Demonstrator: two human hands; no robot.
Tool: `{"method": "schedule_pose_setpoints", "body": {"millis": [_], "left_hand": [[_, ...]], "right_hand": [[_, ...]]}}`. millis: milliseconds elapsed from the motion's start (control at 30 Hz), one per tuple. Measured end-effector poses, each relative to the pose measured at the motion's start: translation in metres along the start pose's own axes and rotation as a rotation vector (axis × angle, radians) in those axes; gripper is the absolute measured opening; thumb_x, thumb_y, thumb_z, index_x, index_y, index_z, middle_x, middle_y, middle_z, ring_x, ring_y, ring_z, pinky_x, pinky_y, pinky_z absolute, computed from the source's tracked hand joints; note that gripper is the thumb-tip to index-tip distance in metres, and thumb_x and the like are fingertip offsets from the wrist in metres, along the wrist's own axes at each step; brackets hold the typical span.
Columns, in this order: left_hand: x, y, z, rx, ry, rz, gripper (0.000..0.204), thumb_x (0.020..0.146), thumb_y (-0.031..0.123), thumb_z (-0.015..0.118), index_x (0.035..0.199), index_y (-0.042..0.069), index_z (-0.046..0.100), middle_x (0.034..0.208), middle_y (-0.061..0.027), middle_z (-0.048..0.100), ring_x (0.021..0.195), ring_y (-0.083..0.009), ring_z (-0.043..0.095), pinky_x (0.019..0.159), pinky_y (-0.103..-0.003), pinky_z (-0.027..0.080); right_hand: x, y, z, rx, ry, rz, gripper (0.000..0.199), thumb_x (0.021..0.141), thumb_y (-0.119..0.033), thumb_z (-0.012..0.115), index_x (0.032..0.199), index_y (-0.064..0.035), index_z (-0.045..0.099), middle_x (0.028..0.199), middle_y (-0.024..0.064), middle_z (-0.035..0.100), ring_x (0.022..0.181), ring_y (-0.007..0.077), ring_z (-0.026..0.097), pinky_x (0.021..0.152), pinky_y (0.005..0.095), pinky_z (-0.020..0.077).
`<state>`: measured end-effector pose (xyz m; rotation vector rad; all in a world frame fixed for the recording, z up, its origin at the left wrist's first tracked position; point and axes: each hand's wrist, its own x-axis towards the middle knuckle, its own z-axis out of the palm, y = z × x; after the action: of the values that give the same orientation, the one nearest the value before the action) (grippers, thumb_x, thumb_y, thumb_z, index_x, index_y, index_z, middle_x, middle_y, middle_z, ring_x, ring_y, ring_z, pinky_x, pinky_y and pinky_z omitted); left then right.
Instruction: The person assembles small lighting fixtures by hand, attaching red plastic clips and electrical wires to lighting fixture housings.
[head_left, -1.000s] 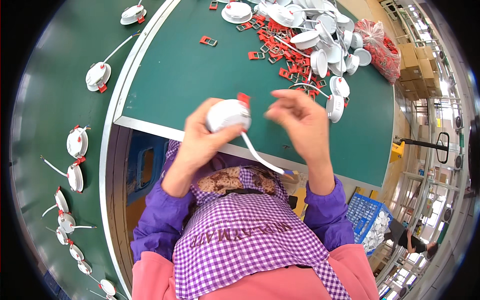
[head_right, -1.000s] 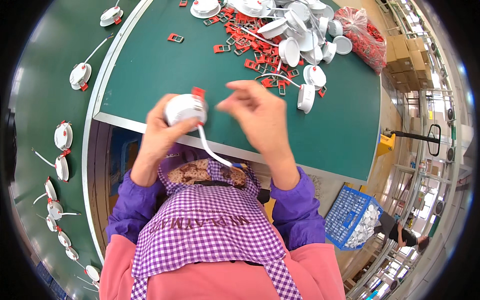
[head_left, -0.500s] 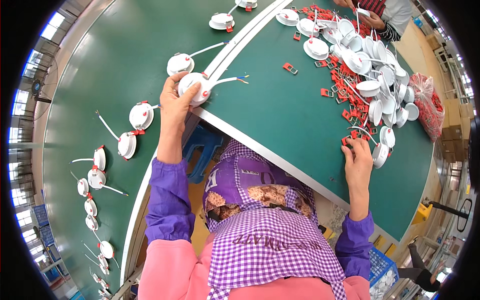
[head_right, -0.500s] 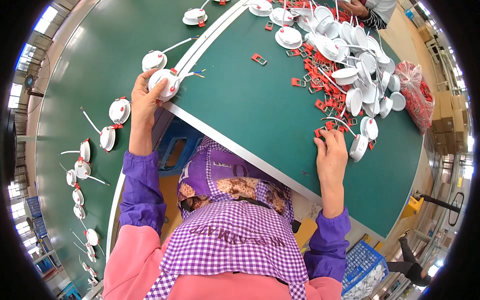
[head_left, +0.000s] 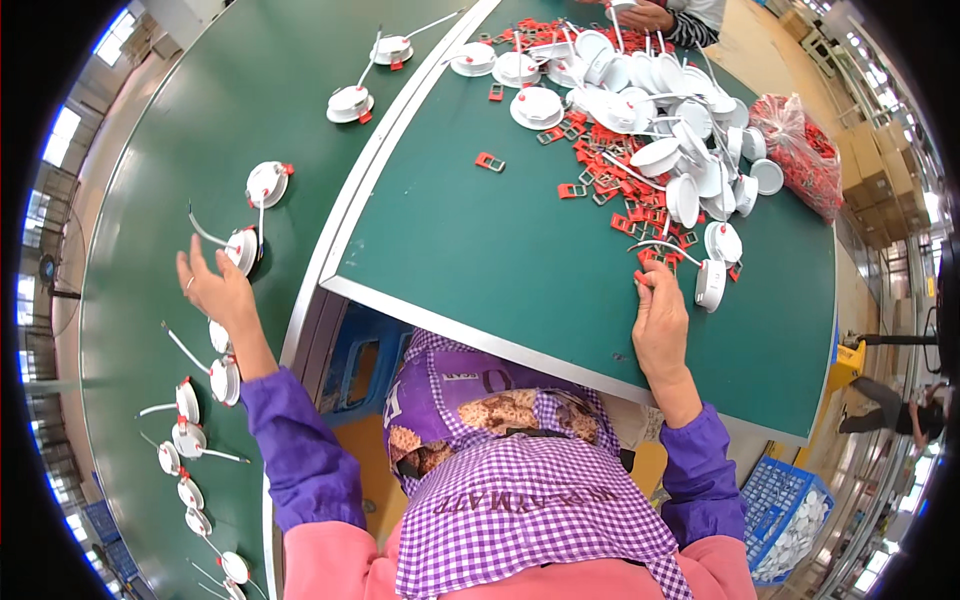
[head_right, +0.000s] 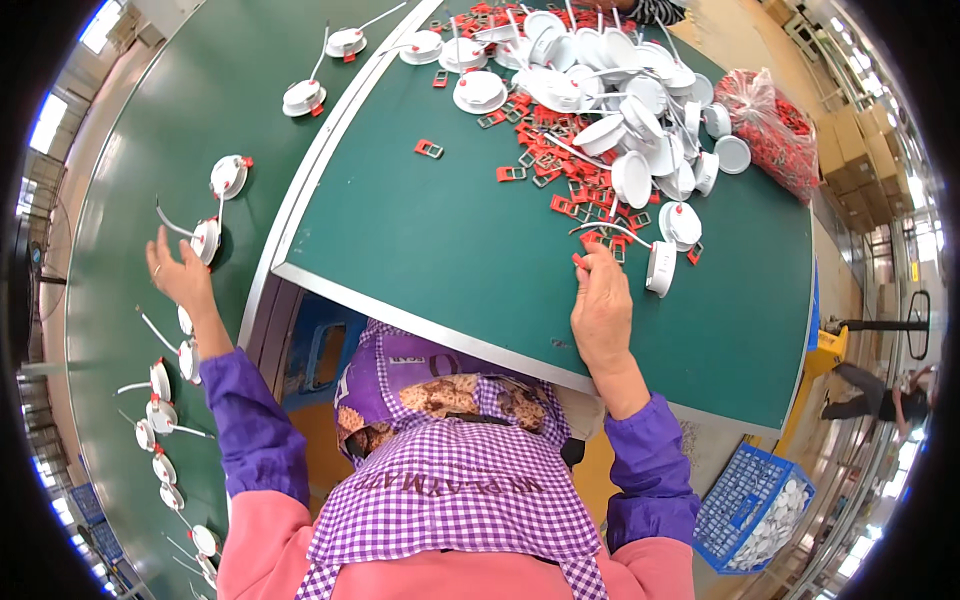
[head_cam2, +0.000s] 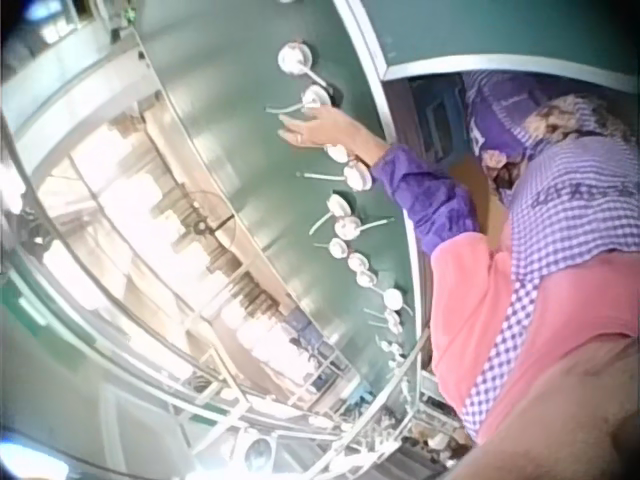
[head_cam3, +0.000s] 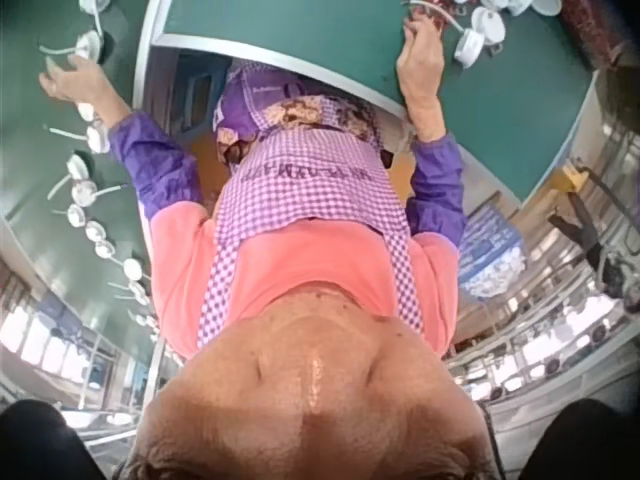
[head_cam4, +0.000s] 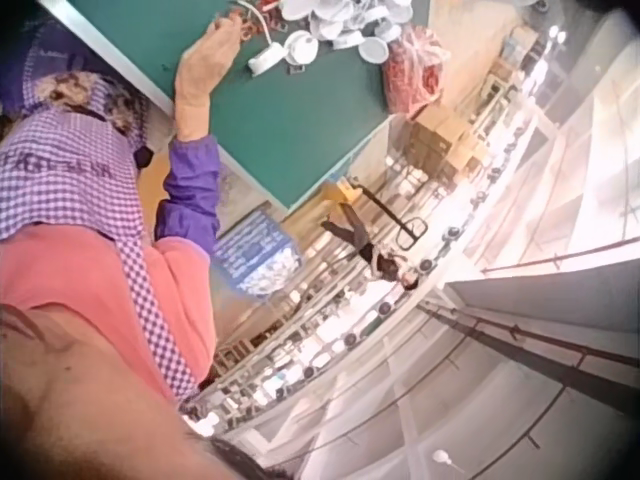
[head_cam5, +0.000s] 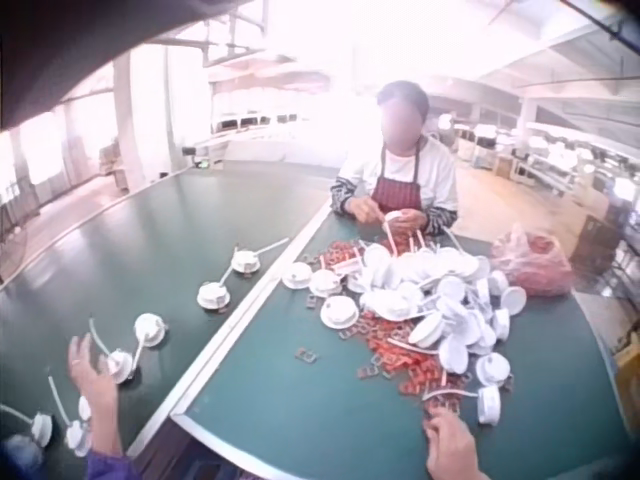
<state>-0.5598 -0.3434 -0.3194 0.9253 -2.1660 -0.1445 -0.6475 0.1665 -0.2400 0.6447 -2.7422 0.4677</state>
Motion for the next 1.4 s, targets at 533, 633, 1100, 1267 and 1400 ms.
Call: {"method": "schedule_pose_setpoints", "body": {"millis": [533,633,1100,1267,1400], "left_hand": [[-0.034,0.370,0.136,-0.586,-0.637,0.027,0.042,0.079,0.036,0.067,0.104,0.002,0.068,0.117,-0.0241,0.054,0.112,-0.0400,0.046,0.091,-0.047,0.044],[-0.034,0.363,0.159,-0.719,-0.555,-0.011,0.029,0.081,0.030,0.067,0.099,0.007,0.070,0.110,-0.0231,0.059,0.104,-0.0370,0.053,0.088,-0.045,0.045],[-0.106,0.290,-0.038,-1.802,-1.375,-0.903,0.048,0.085,0.001,0.067,0.128,-0.003,0.045,0.112,-0.0094,0.062,0.101,-0.0159,0.062,0.088,-0.027,0.050],[-0.128,0.276,-0.054,-1.703,-1.407,-0.837,0.036,0.087,0.001,0.064,0.119,-0.003,0.047,0.109,-0.0113,0.063,0.096,-0.0174,0.065,0.084,-0.029,0.055],[-0.128,0.271,-0.058,-1.689,-1.370,-0.697,0.034,0.085,-0.003,0.064,0.115,-0.003,0.049,0.108,-0.0102,0.061,0.097,-0.0141,0.062,0.083,-0.026,0.054]], "right_hand": [[-0.001,-0.013,0.010,0.246,0.187,-0.002,0.014,0.085,0.001,0.063,0.096,0.0001,0.054,0.088,0.0145,0.061,0.075,0.0302,0.061,0.065,0.0359,0.0495],[0.000,-0.014,0.010,0.248,0.189,-0.014,0.014,0.084,0.000,0.064,0.095,-0.0001,0.055,0.086,0.0138,0.061,0.074,0.0294,0.061,0.062,0.0350,0.0494],[0.020,-0.036,0.009,0.885,0.176,0.427,0.010,0.090,-0.004,0.062,0.096,0.0036,0.061,0.080,0.0060,0.063,0.064,0.0109,0.063,0.056,0.0225,0.0470],[0.039,-0.048,-0.001,0.726,0.046,0.336,0.010,0.086,-0.003,0.066,0.093,0.0028,0.065,0.081,0.0081,0.064,0.062,0.0123,0.063,0.056,0.0240,0.0474],[0.039,-0.055,-0.009,0.516,0.032,0.117,0.012,0.083,-0.002,0.067,0.095,0.0017,0.065,0.081,0.0097,0.064,0.065,0.0166,0.063,0.057,0.0266,0.0473]]}}
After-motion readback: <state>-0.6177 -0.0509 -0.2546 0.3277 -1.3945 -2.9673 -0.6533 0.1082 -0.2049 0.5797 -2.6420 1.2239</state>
